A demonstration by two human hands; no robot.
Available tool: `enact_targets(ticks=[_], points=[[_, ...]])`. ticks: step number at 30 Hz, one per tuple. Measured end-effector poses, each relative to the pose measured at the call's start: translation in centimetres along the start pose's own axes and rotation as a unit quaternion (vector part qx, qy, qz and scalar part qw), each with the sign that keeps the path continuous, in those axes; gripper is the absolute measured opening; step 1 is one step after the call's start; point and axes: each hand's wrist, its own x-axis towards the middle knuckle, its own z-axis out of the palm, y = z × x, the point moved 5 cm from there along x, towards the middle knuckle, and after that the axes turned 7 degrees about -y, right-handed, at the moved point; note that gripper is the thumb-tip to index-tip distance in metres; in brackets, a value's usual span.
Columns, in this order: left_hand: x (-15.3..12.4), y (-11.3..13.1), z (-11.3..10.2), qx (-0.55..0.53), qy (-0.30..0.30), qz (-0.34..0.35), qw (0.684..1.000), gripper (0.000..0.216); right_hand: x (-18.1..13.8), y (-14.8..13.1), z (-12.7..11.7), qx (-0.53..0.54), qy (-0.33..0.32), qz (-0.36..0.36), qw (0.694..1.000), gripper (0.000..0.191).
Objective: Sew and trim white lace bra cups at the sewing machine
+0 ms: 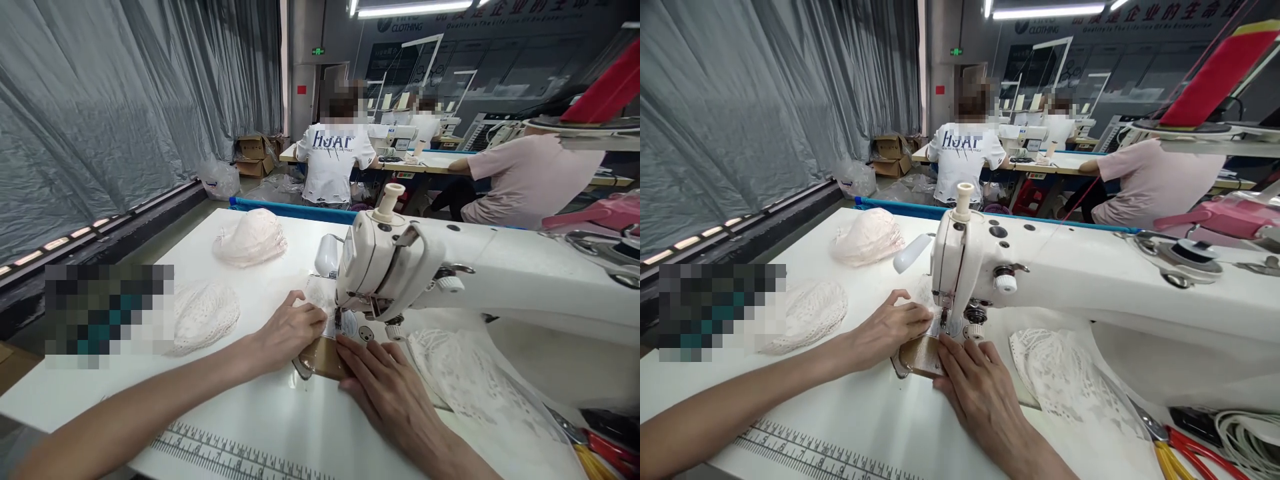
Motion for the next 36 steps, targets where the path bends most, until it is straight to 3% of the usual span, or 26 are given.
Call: enact_targets(ticks=[6, 11, 14, 18, 23, 25, 27, 28, 30, 33, 36], points=[[-0.7, 0.1, -0.3, -0.035, 0.009, -0.018, 0.999, 0.014, -0.1, 0.2, 0.1, -0.004, 0.02, -0.007, 1.0, 0.029], [-4.4, -3.2, -3.2, -0.029, 0.045, -0.092, 0.994, 0.026, -0.1, -0.4, -0.8, -0.025, 0.03, -0.04, 0.998, 0.028], [-6.7, -4.3, -3.3, -0.004, 0.0, -0.132, 0.991, 0.03, 1.1, -2.1, -1.5, -0.001, 0.036, -0.055, 0.998, 0.027], [-9.0, -1.3, -2.5, 0.025, -0.049, -0.158, 0.986, 0.034, 3.1, -5.2, -1.3, 0.04, 0.017, -0.068, 0.997, 0.028], [-11.9, 3.7, -3.9, -0.022, 0.003, -0.115, 0.993, 0.025, 2.7, -8.8, 0.2, 0.06, -0.046, -0.116, 0.99, 0.073], [-13.2, 4.4, -4.4, -0.028, 0.026, -0.09, 0.995, 0.034, 1.4, -9.9, 0.5, 0.052, -0.062, -0.124, 0.989, 0.089], [-14.3, 5.0, -3.9, -0.057, 0.014, -0.048, 0.997, 0.049, 0.0, -11.0, 0.8, 0.045, -0.072, -0.126, 0.988, 0.098], [-14.8, 5.3, -3.4, -0.067, 0.002, -0.034, 0.997, 0.056, -0.6, -11.5, 1.0, 0.043, -0.076, -0.121, 0.989, 0.096], [-15.5, 6.1, -2.2, -0.055, -0.019, -0.031, 0.998, 0.062, -1.4, -12.4, 1.5, 0.037, -0.069, -0.094, 0.993, 0.076], [-16.2, 7.5, -0.9, 0.0, -0.004, -0.049, 0.999, 0.041, -1.5, -13.7, 1.9, 0.028, -0.036, -0.07, 0.997, 0.027], [-16.5, 8.8, -1.3, -0.049, 0.047, -0.074, 0.995, 0.022, -1.4, -14.4, 0.8, 0.107, -0.028, -0.089, 0.99, 0.025]])
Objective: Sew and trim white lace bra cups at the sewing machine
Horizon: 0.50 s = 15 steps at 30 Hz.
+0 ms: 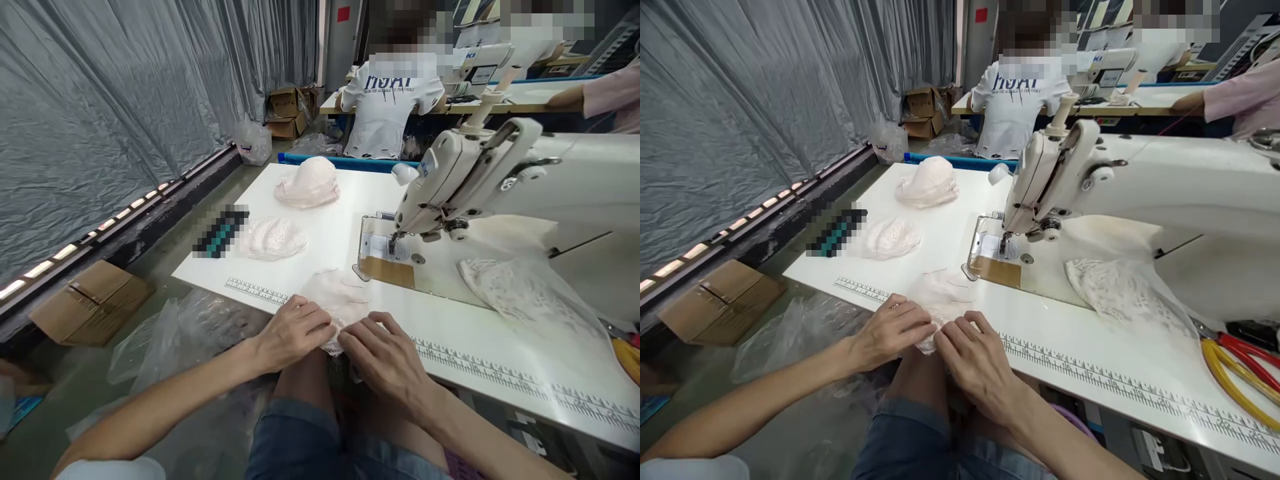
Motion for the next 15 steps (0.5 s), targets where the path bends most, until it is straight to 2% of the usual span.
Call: enact_targets(ticks=[2, 3, 4, 6, 8, 9, 11, 13, 15], points=[[-0.2, 0.6, -0.7, -0.136, 0.001, -0.049, 0.989, 0.019, -0.4, -0.1, -1.2, 0.123, -0.032, 0.024, 0.992, 0.026], [-0.3, 0.8, -0.9, -0.224, -0.019, -0.079, 0.971, 0.018, -0.7, -0.1, -1.7, 0.196, -0.062, 0.055, 0.977, 0.025], [-0.5, 1.2, -0.9, -0.314, -0.052, -0.109, 0.942, 0.019, -1.2, -0.1, -2.1, 0.27, -0.099, 0.093, 0.953, 0.022], [-0.7, 2.2, -0.4, -0.466, -0.13, -0.15, 0.862, 0.023, -2.3, -0.4, -2.5, 0.397, -0.163, 0.161, 0.889, 0.016], [-0.8, 3.2, 0.3, -0.564, -0.175, -0.173, 0.788, 0.022, -3.1, -0.8, -2.7, 0.469, -0.19, 0.196, 0.84, 0.014], [-0.7, 3.5, 0.8, -0.598, -0.18, -0.185, 0.759, 0.023, -3.3, -1.0, -2.8, 0.482, -0.191, 0.201, 0.831, 0.015], [-0.4, 3.9, 1.7, -0.639, -0.166, -0.216, 0.72, 0.027, -3.5, -1.0, -2.8, 0.474, -0.183, 0.203, 0.837, 0.014], [-0.3, 3.9, 2.3, -0.645, -0.147, -0.246, 0.708, 0.024, -3.8, -0.8, -2.6, 0.445, -0.181, 0.202, 0.854, 0.017], [-0.3, 3.8, 2.6, -0.629, -0.135, -0.269, 0.716, 0.022, -4.3, -0.5, -2.3, 0.434, -0.201, 0.207, 0.853, 0.02]])
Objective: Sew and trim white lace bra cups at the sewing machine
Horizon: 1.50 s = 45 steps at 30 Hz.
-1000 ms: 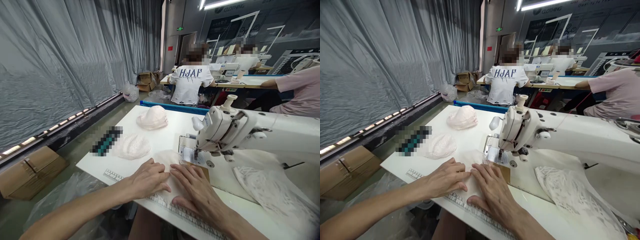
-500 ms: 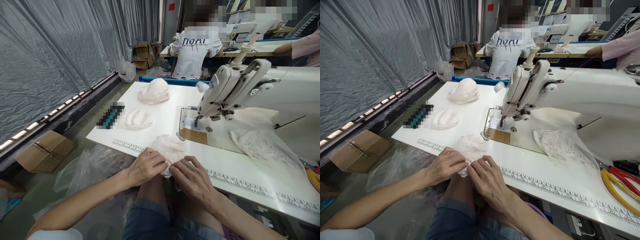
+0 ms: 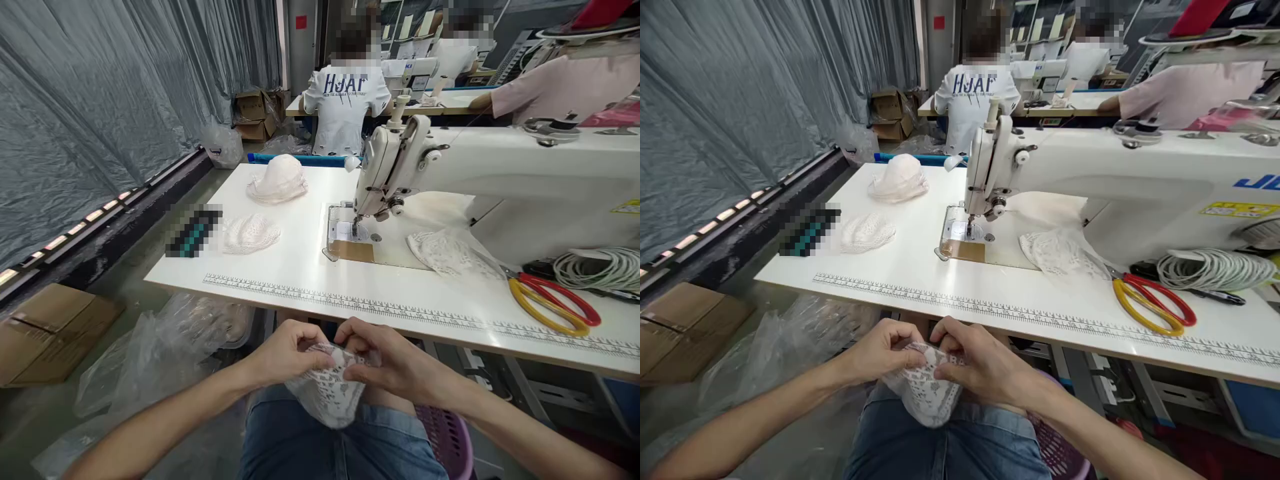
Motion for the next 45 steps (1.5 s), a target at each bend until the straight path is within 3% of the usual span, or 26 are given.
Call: enact_targets(ticks=[3, 10, 14, 20, 24, 28, 31, 35, 41, 45], points=[[-0.3, -0.2, -0.3, 0.031, 0.022, -0.011, 0.999, 0.024, -0.4, 1.1, 0.1, 0.019, -0.02, 0.037, 0.999, 0.014], [0.1, -0.9, 0.2, 0.04, 0.005, -0.007, 0.999, 0.027, -0.6, 2.2, 0.0, 0.062, 0.021, 0.044, 0.997, 0.012], [0.7, -0.5, 0.1, 0.04, 0.051, -0.004, 0.998, 0.021, -0.8, 2.5, -0.2, 0.085, 0.025, 0.049, 0.995, 0.012], [1.9, 4.6, -2.3, 0.16, 0.047, 0.03, 0.986, 0.022, -0.2, 2.0, -2.2, 0.089, 0.062, 0.043, 0.993, 0.019], [6.0, 9.0, -5.9, 0.269, -0.01, 0.065, 0.961, 0.027, 1.9, 1.8, -5.9, -0.026, 0.109, 0.015, 0.994, 0.028], [12.4, 10.8, -9.5, 0.346, -0.078, 0.062, 0.933, 0.029, 3.0, 3.5, -11.0, -0.241, 0.236, -0.007, 0.941, 0.024], [16.4, 10.7, -11.1, 0.377, -0.106, 0.051, 0.919, 0.029, 3.0, 4.5, -13.2, -0.328, 0.27, -0.061, 0.903, 0.025], [19.1, 10.5, -11.4, 0.391, -0.129, 0.035, 0.91, 0.026, 3.1, 4.0, -13.4, -0.432, 0.231, -0.16, 0.857, 0.038], [21.7, 11.8, -11.5, 0.447, -0.136, 0.011, 0.884, 0.023, 4.2, 4.2, -12.6, -0.497, 0.217, -0.207, 0.815, 0.038], [23.0, 13.1, -12.3, 0.496, -0.048, 0.019, 0.867, 0.018, 4.5, 4.8, -12.6, -0.502, 0.237, -0.208, 0.805, 0.04]])
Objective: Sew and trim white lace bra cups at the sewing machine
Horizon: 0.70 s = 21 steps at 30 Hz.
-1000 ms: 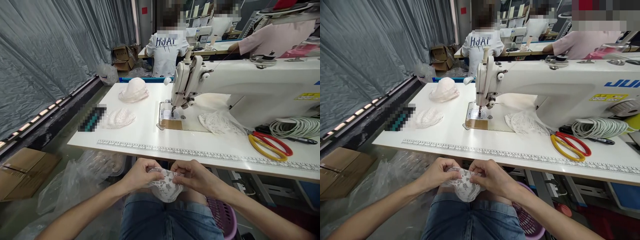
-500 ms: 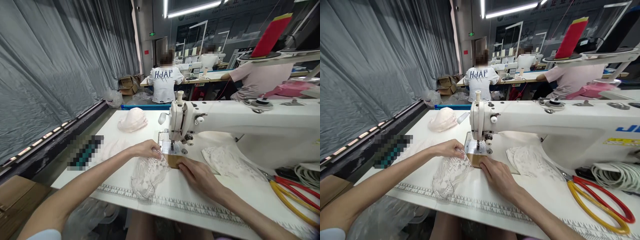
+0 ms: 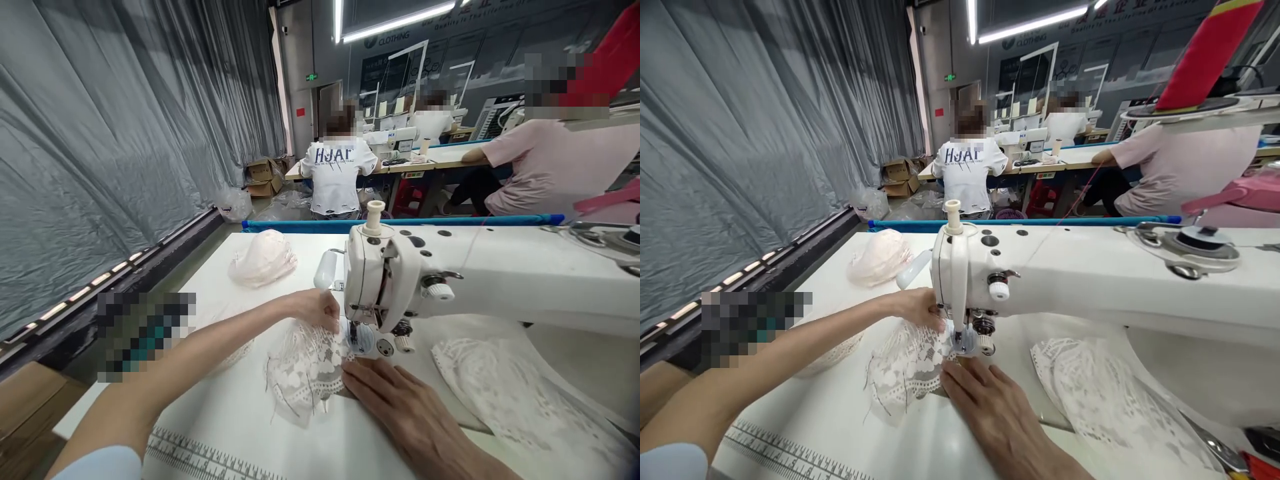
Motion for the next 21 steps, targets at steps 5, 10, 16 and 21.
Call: enact_targets(ticks=[5, 10, 16, 21], points=[[-2.9, 1.3, 1.3, 0.056, 0.199, -0.067, 0.976, 0.028, 0.1, 0.0, 0.2, 0.003, 0.002, 0.008, 1.0, 0.039], [-6.5, 4.6, 6.1, 0.155, 0.284, 0.099, 0.941, 0.02, 0.0, -0.2, 0.3, -0.002, -0.003, 0.016, 1.0, 0.037], [-6.6, 4.1, 7.1, 0.159, 0.287, 0.095, 0.94, 0.01, -0.8, 0.7, -1.0, 0.039, 0.022, 0.041, 0.998, 0.033], [-6.4, 4.0, 7.1, 0.174, 0.279, 0.087, 0.94, 0.012, -1.1, 0.7, -1.0, 0.052, 0.027, 0.04, 0.997, 0.031]])
